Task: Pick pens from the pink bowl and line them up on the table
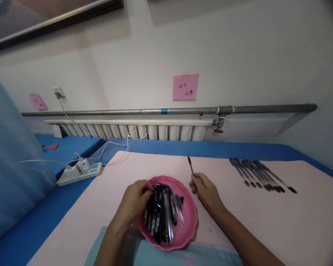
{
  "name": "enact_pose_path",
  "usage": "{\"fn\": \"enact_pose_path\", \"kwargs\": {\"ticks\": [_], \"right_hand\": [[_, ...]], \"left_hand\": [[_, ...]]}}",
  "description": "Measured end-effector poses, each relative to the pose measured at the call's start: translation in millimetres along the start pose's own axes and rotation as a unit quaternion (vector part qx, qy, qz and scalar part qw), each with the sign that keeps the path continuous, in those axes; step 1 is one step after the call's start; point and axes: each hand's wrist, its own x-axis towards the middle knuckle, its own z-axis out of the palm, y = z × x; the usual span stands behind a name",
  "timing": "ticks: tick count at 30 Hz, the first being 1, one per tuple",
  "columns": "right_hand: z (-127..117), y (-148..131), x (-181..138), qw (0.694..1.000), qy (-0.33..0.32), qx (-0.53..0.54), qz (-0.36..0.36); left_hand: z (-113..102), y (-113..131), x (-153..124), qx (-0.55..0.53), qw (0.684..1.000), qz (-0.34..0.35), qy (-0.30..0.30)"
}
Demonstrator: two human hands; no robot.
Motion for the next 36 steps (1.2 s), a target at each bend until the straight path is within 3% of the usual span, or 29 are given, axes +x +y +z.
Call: {"fn": "enact_pose_path", "kwargs": {"ticks": [3,5,19,24,27,29,32,34,36], "right_hand": [[-0.7,0.9,1.6,1.0,-0.004,0.0,0.0],[-0.7,1.6,2.4,1.0,-0.006,-0.001,0.0],[-1.0,3.9,2.4,1.0,-0.008,-0.007,-0.008],[-0.1,-1.3,-2.8,1.0,0.0,-0.019,-0.022],[2.4,-10.3,-13.1,0.998,-0.014,-0.025,-0.052],[5.0,-16.5,-21.6,0.993,-0.036,-0.043,-0.104],[9.3,-23.4,-31.8,0.951,-0.07,-0.13,-0.272],[11.8,-26.9,-35.9,0.916,-0.083,-0.177,-0.349],[13.8,-29.8,-38.6,0.891,-0.103,-0.213,-0.387]], "left_hand": [[12.4,7.1,-7.1,0.113,0.988,0.076,-0.073],[19.4,10.8,-10.6,0.116,0.986,0.09,-0.078],[29.7,12.9,-12.3,0.023,0.998,0.046,-0.043],[24.6,11.2,-9.2,0.012,0.999,0.039,-0.026],[15.5,12.5,-3.9,-0.082,0.996,-0.013,0.01],[8.5,15.2,-0.7,-0.235,0.969,-0.073,0.038],[1.0,20.2,2.0,-0.434,0.887,-0.134,0.08],[-0.3,22.2,2.4,-0.496,0.851,-0.147,0.089],[1.2,22.5,2.0,-0.521,0.837,-0.15,0.078]]}}
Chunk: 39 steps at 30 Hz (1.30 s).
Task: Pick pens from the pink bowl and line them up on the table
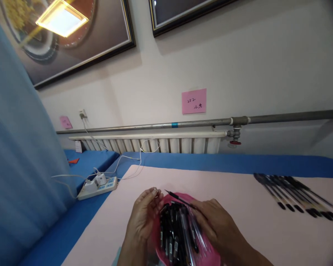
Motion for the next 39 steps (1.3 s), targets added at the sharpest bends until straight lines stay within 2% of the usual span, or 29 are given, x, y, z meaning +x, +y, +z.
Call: {"fn": "enact_pose_path", "kwargs": {"ticks": [5,25,30,34,39], "right_hand": [[2.6,-6.1,-0.1,0.999,-0.032,-0.024,-0.03],[8.2,-6.1,-2.3,0.998,-0.063,0.013,0.03],[9.4,-5.5,-3.6,0.996,-0.078,0.007,0.036],[12.1,-5.2,-3.6,0.997,-0.07,0.001,0.02],[16.7,-3.8,-6.9,0.998,-0.026,-0.04,-0.04]], "left_hand": [[0.7,-6.7,-0.1,-0.017,1.0,-0.012,-0.011],[-4.2,-10.8,3.7,-0.058,0.997,0.004,-0.047],[-0.8,-12.8,3.0,-0.038,0.998,0.014,-0.054],[4.8,-14.5,0.7,0.0,1.0,0.021,-0.019],[3.1,-20.7,3.3,0.011,1.0,0.024,-0.008]]}}
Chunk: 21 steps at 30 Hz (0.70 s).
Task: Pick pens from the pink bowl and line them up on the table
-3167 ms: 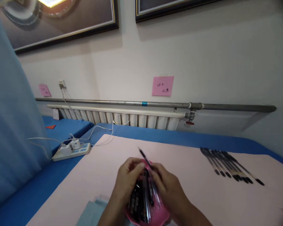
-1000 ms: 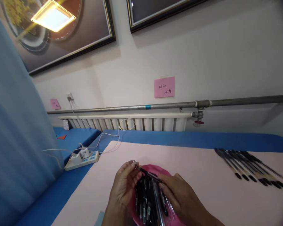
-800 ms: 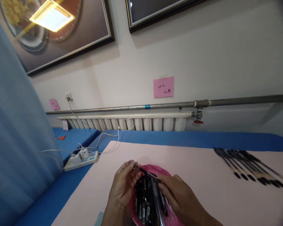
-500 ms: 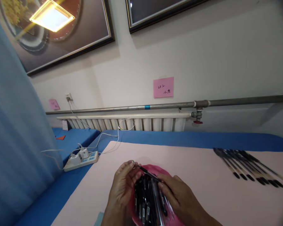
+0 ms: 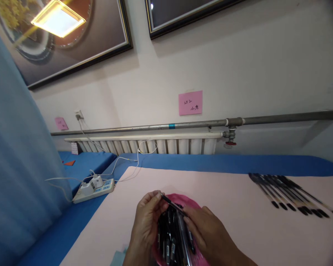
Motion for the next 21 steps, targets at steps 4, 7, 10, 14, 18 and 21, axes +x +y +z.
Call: {"fn": "enact_pose_path", "kwargs": {"ticks": [4,7,10,14,18,21], "right_hand": [[1.0,-4.4,-0.1,0.997,-0.015,0.063,0.052],[-0.2,-10.8,3.3,0.972,-0.066,0.177,0.142],[-1.3,-16.5,5.5,0.963,-0.081,0.196,0.164],[-0.6,-20.1,4.6,0.97,-0.08,0.179,0.144],[1.1,-19.0,3.0,0.975,-0.068,0.165,0.131],[2.4,-15.7,1.1,0.984,-0.043,0.126,0.116]], "left_hand": [[-0.6,-3.1,1.3,-0.009,1.0,0.012,-0.01],[0.9,-1.0,0.0,-0.013,1.0,0.015,-0.022],[2.8,1.5,-2.1,-0.014,0.999,0.013,-0.034],[3.2,-1.5,-1.4,-0.029,0.999,0.0,-0.042],[0.1,-8.2,3.9,-0.064,0.998,-0.013,-0.01],[-1.5,-9.2,6.2,-0.071,0.997,-0.012,0.005]]}}
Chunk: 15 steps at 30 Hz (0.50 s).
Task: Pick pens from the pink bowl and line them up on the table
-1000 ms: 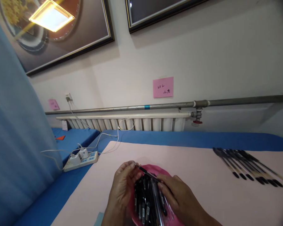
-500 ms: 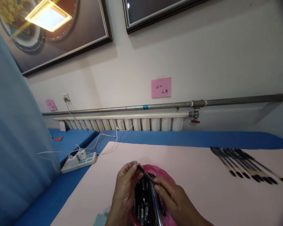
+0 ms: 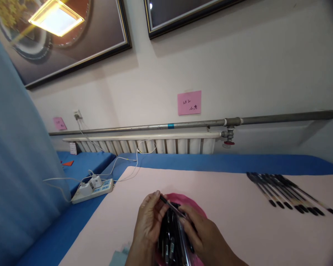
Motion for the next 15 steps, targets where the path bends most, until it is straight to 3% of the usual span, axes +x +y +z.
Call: {"fn": "enact_pose_path", "kwargs": {"ticks": [4,10,15], "right_hand": [[-0.2,3.1,-1.2,0.997,0.033,-0.064,-0.025],[-3.0,-2.9,3.2,0.991,-0.013,0.103,0.087],[-3.3,-8.8,2.9,0.99,-0.013,0.111,0.088]], "left_hand": [[0.9,3.6,-1.4,0.005,1.0,0.015,0.002],[5.7,12.1,-7.7,0.039,0.999,-0.005,-0.034],[9.8,8.8,-11.4,0.031,0.999,-0.009,-0.033]]}}
